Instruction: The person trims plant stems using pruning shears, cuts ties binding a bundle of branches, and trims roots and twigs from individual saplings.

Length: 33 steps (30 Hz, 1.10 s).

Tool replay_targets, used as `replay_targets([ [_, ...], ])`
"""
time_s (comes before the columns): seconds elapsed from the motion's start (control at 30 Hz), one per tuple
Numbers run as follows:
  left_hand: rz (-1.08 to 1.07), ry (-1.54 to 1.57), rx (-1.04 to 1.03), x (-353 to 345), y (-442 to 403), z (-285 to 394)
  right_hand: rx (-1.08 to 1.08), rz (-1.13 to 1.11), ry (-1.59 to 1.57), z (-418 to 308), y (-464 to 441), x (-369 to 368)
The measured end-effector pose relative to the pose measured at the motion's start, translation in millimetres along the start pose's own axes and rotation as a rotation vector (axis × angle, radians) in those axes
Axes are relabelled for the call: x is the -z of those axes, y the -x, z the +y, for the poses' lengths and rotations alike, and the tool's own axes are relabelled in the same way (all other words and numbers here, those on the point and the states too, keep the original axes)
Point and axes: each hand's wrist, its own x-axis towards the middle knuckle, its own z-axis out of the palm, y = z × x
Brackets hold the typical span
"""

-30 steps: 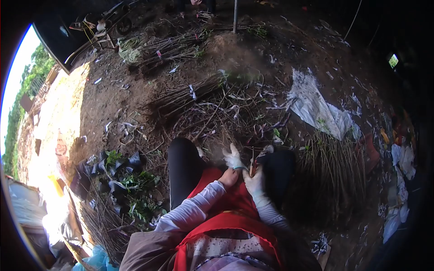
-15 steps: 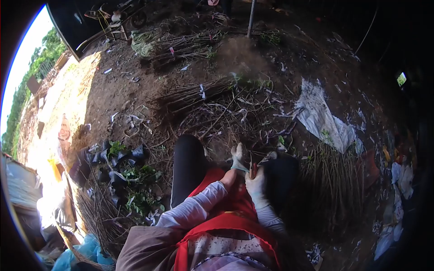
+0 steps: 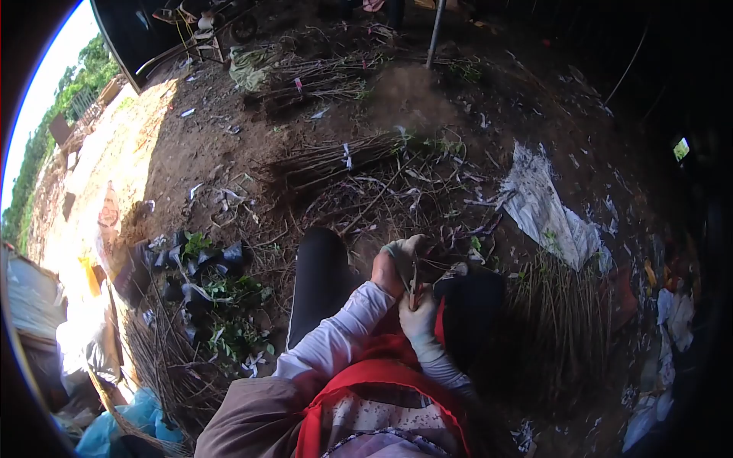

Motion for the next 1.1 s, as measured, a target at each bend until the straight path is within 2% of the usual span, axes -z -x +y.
replay_targets([
  [0.1,-0.082,0.189,0.148,-27,-5,35,-0.054,0.032,-0.134,4,-9,4],
  [0.17,-0.087,0.062,0.041,-41,-4,50,-0.015,0.0,-0.136,-1,-11,6],
  [0.23,-0.293,-0.418,-0.199,-5,-36,-4,0.147,-0.046,-0.099,12,-9,-3],
  [0.27,-0.186,-0.257,-0.04,1,-37,-2,0.322,-0.035,0.043,-23,-17,8],
  [0.3,-0.142,-0.072,0.079,2,-39,2,0.384,-0.065,0.094,-26,-21,9],
  [0.33,-0.076,0.118,0.187,3,-42,6,0.351,-0.08,0.067,-31,-24,10],
  [0.43,-0.061,0.757,0.374,-3,-56,28,0.256,-0.138,-0.001,-31,-32,4],
  [0.47,-0.147,0.839,0.293,8,-61,7,0.224,-0.165,-0.019,-28,-32,1],
  [0.57,-0.252,0.783,0.15,30,-76,-7,0.146,-0.207,-0.116,-20,-28,-8],
  [0.6,-0.284,0.764,0.109,35,-76,-10,0.052,-0.253,-0.18,-17,-25,-10],
  [0.7,-0.138,0.819,0.299,2,-43,51,0.108,-0.282,-0.26,-10,-15,-18],
  [0.73,-0.18,0.804,0.255,0,-42,54,0.133,-0.269,-0.284,-14,-15,-19],
  [0.83,-0.297,0.76,0.124,-4,-38,56,-0.099,-0.417,-0.454,1,-11,-20],
  [0.97,-0.035,0.768,0.017,-10,-19,84,-0.34,-0.511,-0.56,-12,1,-12],
  [1.03,0.135,0.729,0.016,-13,-13,89,-0.298,-0.488,-0.558,-21,10,-10],
  [1.1,0.155,0.468,-0.023,-5,-18,74,-0.203,-0.445,-0.641,-36,15,-7],
])
